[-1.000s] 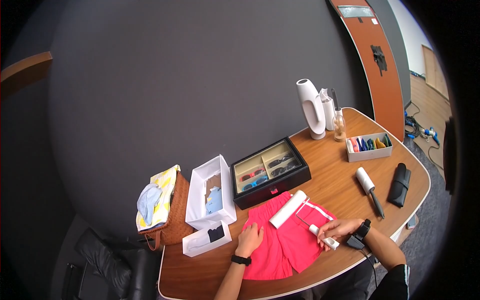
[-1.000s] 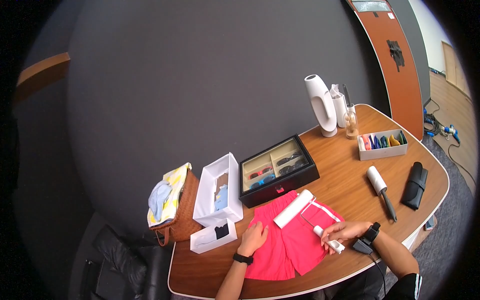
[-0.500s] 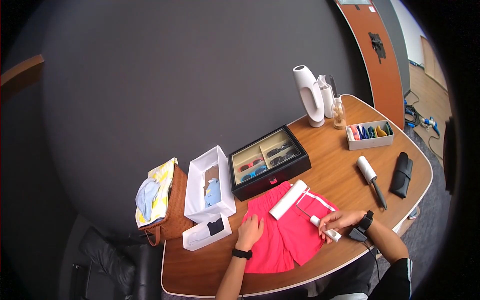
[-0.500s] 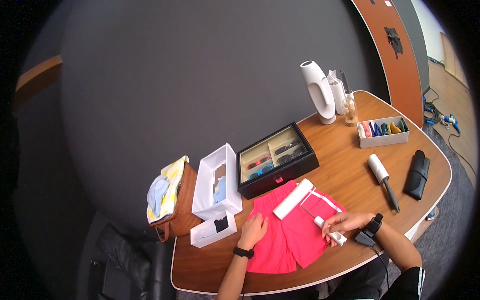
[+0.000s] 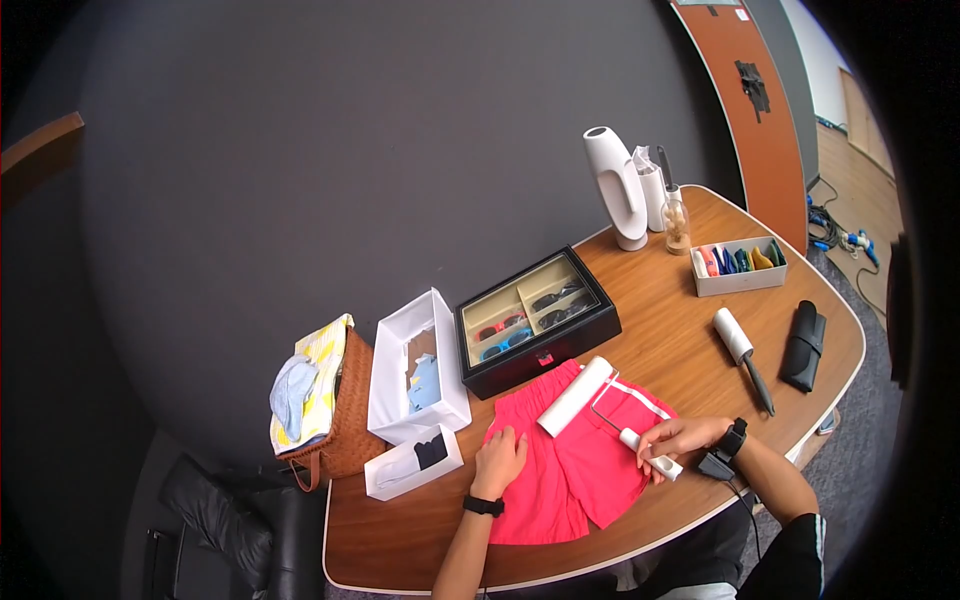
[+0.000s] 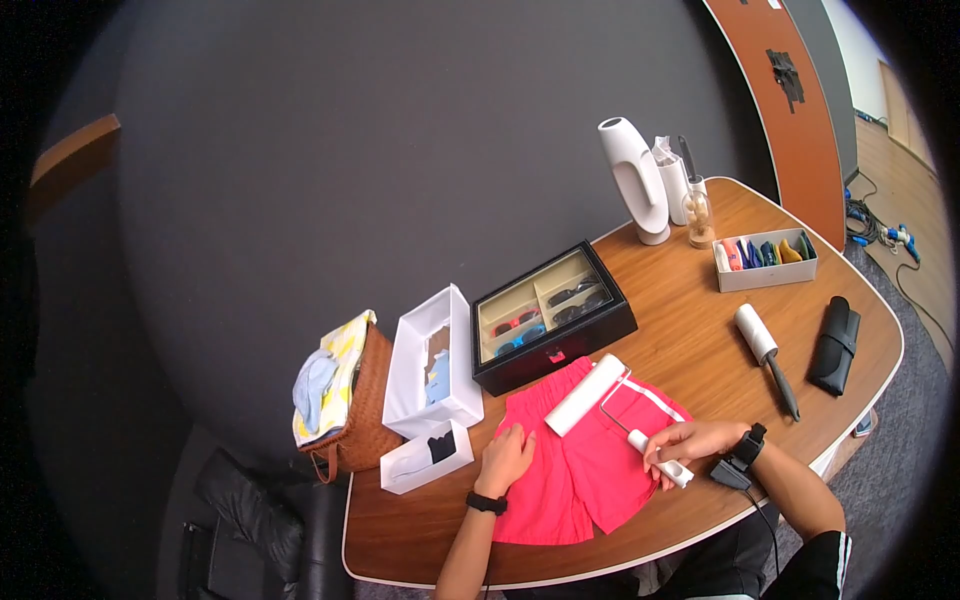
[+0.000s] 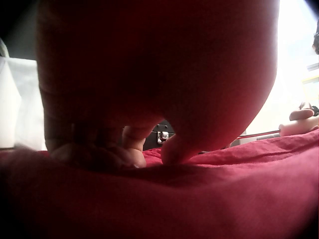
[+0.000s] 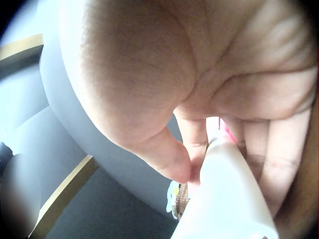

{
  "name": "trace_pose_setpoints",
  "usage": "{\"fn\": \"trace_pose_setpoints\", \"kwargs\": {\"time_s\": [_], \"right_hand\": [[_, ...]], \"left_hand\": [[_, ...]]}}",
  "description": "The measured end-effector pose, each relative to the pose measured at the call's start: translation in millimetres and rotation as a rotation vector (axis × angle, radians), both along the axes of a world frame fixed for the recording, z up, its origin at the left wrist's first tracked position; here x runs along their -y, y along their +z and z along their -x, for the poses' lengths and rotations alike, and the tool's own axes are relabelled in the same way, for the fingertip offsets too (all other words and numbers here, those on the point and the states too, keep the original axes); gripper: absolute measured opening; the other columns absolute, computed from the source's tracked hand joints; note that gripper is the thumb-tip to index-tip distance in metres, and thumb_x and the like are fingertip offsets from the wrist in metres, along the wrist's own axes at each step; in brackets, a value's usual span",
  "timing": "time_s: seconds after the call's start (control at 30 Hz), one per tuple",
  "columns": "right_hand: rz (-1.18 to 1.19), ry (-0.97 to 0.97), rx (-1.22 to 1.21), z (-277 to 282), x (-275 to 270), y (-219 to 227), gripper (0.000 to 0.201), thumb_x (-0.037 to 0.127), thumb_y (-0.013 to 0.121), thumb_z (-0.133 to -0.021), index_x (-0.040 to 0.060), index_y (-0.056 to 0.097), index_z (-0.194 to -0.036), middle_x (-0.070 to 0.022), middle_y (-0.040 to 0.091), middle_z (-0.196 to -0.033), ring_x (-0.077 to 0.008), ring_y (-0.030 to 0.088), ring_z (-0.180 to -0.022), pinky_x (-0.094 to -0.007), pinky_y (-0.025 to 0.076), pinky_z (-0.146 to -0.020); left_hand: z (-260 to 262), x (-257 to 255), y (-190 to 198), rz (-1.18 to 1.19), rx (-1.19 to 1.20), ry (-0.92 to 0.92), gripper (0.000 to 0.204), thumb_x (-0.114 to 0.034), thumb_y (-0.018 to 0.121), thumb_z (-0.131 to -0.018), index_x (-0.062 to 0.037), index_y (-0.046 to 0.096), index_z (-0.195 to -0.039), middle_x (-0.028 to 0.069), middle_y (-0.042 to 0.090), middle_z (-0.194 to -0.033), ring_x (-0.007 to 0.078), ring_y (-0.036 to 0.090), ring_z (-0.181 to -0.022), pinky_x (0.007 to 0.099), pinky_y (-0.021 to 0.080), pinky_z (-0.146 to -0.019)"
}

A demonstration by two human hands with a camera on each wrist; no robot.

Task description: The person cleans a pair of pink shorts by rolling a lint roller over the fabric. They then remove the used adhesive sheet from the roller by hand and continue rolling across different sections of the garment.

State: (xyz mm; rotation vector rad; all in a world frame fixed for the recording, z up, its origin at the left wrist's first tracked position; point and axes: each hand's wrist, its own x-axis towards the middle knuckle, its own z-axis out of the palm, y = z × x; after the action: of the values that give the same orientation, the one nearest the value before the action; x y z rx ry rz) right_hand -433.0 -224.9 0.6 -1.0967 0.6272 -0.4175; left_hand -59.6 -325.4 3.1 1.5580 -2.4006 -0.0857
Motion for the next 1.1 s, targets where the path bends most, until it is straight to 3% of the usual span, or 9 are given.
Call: {"fn": "trace_pose_setpoints", "kwargs": {"time_s": [1.1], "right_hand": [[0.013, -0.018, 0.002, -2.2, -2.3, 3.2, 0.021, 0.015, 0.050, -0.105, -0.0005, 0.060, -0.114, -0.0117, 0.068, -0.106, -0.0209, 0.072, -0.089, -0.0333, 0.059, -0.080]], "left_hand": [[1.6, -1.8, 1.0, 0.005, -0.033, -0.004, 0.030, -0.029, 0.056, -0.098, -0.0001, 0.054, -0.092, 0.0255, 0.064, -0.087, 0.0461, 0.064, -0.083, 0.0563, 0.050, -0.073]]}}
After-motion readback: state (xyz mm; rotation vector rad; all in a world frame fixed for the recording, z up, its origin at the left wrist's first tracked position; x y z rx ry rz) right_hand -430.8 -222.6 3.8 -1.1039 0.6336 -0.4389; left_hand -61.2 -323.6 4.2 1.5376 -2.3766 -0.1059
